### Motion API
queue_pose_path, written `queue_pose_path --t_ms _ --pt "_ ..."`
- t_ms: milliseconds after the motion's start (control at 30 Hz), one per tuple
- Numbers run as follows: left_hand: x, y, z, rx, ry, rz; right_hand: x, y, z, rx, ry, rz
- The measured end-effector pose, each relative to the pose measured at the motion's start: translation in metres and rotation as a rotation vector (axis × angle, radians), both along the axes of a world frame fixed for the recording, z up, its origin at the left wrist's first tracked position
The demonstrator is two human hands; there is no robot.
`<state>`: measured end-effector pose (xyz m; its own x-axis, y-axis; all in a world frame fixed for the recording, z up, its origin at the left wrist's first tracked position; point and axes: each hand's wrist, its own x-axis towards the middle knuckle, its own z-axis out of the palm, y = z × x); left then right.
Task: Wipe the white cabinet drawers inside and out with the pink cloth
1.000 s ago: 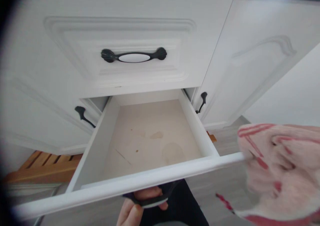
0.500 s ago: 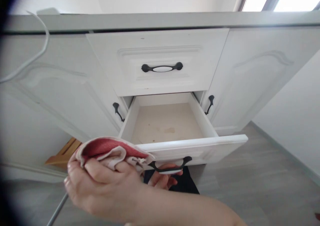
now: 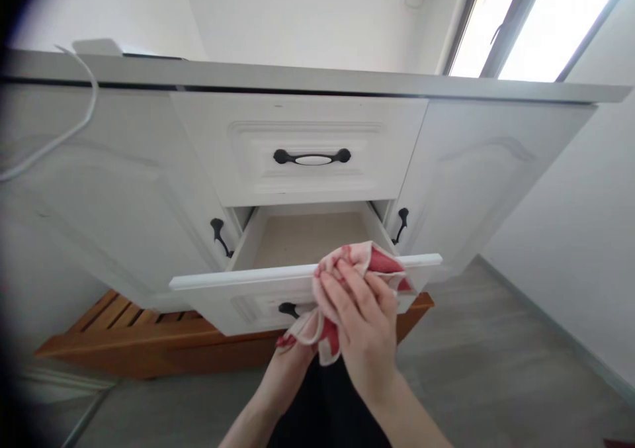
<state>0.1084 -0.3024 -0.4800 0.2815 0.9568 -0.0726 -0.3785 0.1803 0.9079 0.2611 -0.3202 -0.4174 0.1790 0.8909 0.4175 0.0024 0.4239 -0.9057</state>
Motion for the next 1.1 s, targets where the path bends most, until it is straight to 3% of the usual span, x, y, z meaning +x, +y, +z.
queue_pose_path --t_ms 133,200,267,367,500,700,833,900,967,1033,1100 --pt "0.002 0.019 -0.011 -0.042 -0.057 -0.105 0.055 0.009 0.017 0.205 -0.770 -0.708" --pt "0.006 0.025 -0.013 -0.043 -0.091 -0.116 0.073 0.017 0.023 0.280 -1.016 -0.859" --pt "0.009 0.031 -0.013 -0.032 -0.116 -0.102 0.085 0.025 0.026 0.262 -1.028 -0.919" --pt "0.013 0.039 -0.015 -0.037 -0.150 -0.074 0.090 0.036 0.014 0.124 -0.793 -1.045" --pt "0.019 0.045 -0.015 -0.051 -0.219 -0.032 0.083 0.044 -0.031 -0.050 -0.630 -1.103" --pt "0.023 0.046 -0.008 -0.108 -0.271 0.001 0.074 0.039 -0.116 -0.242 -0.621 -1.019" --pt "0.024 0.049 -0.010 -0.104 -0.263 0.017 0.074 0.032 -0.147 -0.353 -0.569 -0.936" --pt "0.025 0.051 -0.012 -0.098 -0.256 0.028 0.075 0.025 -0.149 -0.402 -0.542 -0.847" --pt "0.026 0.052 -0.015 -0.103 -0.250 0.035 0.076 0.013 -0.141 -0.418 -0.524 -0.793" --pt "0.027 0.053 -0.017 -0.103 -0.252 0.033 0.074 0.001 -0.121 -0.373 -0.501 -0.867" --pt "0.029 0.054 -0.017 -0.086 -0.259 0.027 0.072 -0.005 -0.090 -0.257 -0.480 -1.039"
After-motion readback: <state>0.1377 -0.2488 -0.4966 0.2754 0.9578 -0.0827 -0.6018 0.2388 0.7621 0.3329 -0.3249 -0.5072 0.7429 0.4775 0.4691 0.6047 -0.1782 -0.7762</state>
